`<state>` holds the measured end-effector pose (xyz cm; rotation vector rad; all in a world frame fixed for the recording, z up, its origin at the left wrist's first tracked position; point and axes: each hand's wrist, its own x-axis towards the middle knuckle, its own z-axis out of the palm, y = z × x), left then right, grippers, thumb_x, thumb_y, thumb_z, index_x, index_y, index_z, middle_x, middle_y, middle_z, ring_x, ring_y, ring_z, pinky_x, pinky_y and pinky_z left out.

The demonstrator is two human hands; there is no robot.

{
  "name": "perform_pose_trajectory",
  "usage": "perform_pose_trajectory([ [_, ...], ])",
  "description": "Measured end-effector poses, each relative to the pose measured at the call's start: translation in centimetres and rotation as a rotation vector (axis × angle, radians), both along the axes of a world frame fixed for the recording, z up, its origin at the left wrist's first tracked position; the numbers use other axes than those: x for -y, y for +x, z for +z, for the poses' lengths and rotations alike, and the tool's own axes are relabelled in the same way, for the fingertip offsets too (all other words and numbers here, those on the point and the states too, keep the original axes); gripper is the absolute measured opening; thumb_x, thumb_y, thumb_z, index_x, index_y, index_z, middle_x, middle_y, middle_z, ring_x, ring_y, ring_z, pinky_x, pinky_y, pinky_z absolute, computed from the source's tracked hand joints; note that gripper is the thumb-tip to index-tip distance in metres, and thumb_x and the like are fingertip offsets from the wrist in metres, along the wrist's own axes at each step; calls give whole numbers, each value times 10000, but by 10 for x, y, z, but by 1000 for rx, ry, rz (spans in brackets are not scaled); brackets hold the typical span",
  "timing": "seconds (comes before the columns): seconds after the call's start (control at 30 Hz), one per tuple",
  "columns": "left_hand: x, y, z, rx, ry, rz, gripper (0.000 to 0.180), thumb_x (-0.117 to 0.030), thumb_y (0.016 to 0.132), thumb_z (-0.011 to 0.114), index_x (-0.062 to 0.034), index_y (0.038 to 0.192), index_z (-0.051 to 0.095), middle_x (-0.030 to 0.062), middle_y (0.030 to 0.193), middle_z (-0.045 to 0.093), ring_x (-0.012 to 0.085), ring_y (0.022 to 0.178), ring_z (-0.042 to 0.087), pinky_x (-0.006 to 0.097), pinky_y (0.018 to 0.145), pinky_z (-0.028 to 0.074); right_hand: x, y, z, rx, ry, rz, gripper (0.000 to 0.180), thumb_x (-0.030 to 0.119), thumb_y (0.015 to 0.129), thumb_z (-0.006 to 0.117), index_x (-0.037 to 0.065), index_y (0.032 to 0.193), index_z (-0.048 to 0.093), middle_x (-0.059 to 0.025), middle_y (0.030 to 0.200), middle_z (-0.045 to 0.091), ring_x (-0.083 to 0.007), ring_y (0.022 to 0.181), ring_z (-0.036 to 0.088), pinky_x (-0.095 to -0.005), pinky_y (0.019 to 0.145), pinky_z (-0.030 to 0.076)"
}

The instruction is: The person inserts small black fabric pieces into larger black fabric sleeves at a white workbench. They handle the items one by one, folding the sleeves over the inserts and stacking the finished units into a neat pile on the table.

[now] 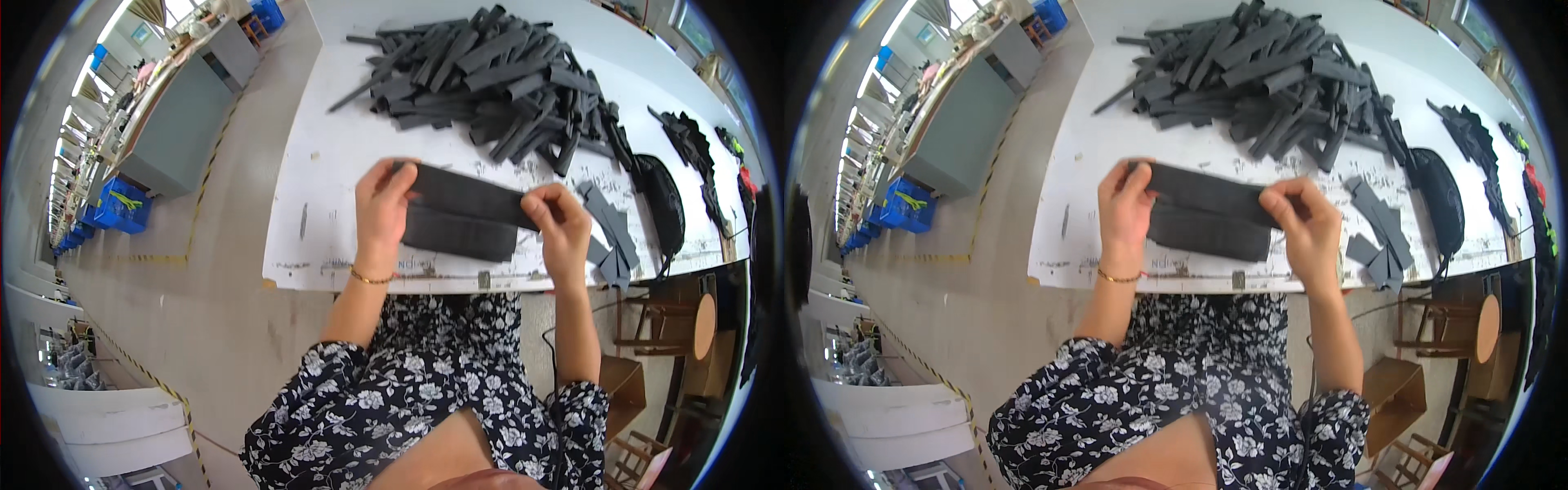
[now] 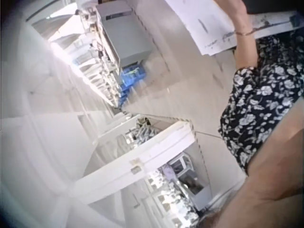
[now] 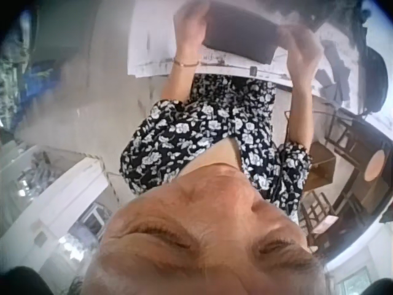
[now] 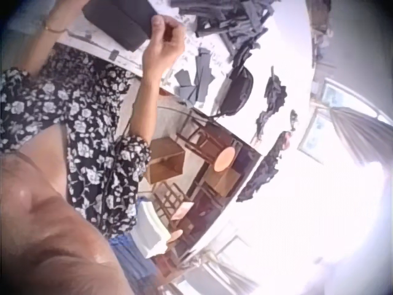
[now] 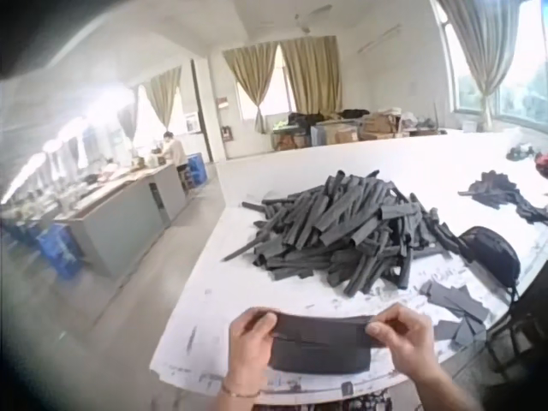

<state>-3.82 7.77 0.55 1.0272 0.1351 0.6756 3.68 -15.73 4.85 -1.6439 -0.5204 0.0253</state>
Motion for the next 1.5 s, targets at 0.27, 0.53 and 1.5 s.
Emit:
perform_pose_trajectory([
  [0.27,-10,-38,-6,-284,623,171,187,-177,826,778,-37,801,656,-15,812,590,49,698,499,200,589,378,7,-6,-21,-83,-151,81,193,115,867,760,-4,966,644,-25,874,660,-81,804,585,-224,723,470],
  [0.53,-14,-32,-64,-402,863,364,251,-205,777,804,-64,888,629,-11,887,564,89,804,488,236,664,384,-9,-10,-64,393,-539,-95,202,153,819,777,67,962,663,-61,948,576,-224,693,583,-354,606,469],
  [1.5,-276,155,-49,-836,1428,717,278,-240,789,780,-45,966,692,140,908,688,323,854,658,420,757,523,191,69,-74,529,-878,-464,274,171,921,632,-15,1122,635,-183,1079,630,-374,1027,575,-429,851,481],
])
